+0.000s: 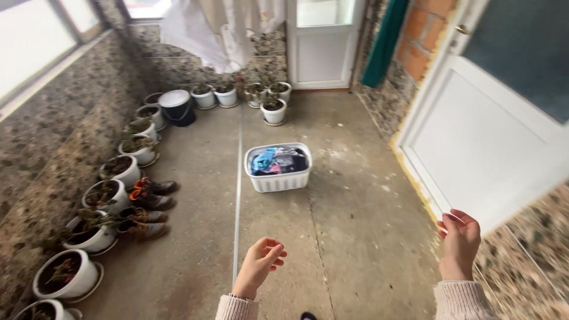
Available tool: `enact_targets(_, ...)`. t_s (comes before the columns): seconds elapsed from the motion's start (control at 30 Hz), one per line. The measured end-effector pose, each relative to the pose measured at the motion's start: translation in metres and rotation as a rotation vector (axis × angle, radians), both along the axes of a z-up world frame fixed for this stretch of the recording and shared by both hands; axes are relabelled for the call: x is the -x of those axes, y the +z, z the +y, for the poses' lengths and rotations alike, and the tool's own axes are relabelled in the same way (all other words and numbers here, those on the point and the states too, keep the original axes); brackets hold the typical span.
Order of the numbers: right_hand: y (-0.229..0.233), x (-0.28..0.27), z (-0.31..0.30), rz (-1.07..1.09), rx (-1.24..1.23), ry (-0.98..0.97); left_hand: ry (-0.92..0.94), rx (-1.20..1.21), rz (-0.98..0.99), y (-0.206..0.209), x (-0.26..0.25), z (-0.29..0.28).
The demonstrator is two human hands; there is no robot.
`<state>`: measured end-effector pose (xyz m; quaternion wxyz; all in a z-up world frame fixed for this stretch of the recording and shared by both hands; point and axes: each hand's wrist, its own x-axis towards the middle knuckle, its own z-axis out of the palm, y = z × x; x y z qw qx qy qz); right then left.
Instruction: Hanging wet laundry on a clothesline using clothespins on a balcony.
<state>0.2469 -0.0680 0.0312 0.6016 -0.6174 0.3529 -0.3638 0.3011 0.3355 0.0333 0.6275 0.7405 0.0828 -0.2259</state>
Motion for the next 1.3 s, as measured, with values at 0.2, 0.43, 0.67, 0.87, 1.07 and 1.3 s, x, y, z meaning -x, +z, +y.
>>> enact_targets(0.2,-0.038,-0.124,-0.015,-0.034,-0.023,0.093,0.079,-0.007,-0.001,0.004,-0.077,0.011)
enact_targets(0.43,-0.036,-0.233,0.012,0.006,-0.067,0.216,0.165,-0.01,0.02,0.009,-0.144,0.022)
enact_targets(0.67,-0.048,-0.317,0.044,0.083,-0.12,0.326,0.233,0.021,0.038,-0.007,-0.216,0.043)
enact_targets(0.87,-0.037,-0.386,0.086,0.12,-0.146,0.354,0.229,0.016,0.016,-0.003,-0.3,0.073)
enact_targets(1.07,-0.017,-0.469,0.128,0.095,-0.14,0.358,0.23,0.039,-0.002,0.017,-0.388,0.115)
enact_targets(1.3,-0.019,-0.545,0.178,0.081,-0.134,0.402,0.198,0.031,-0.01,0.009,-0.465,0.169)
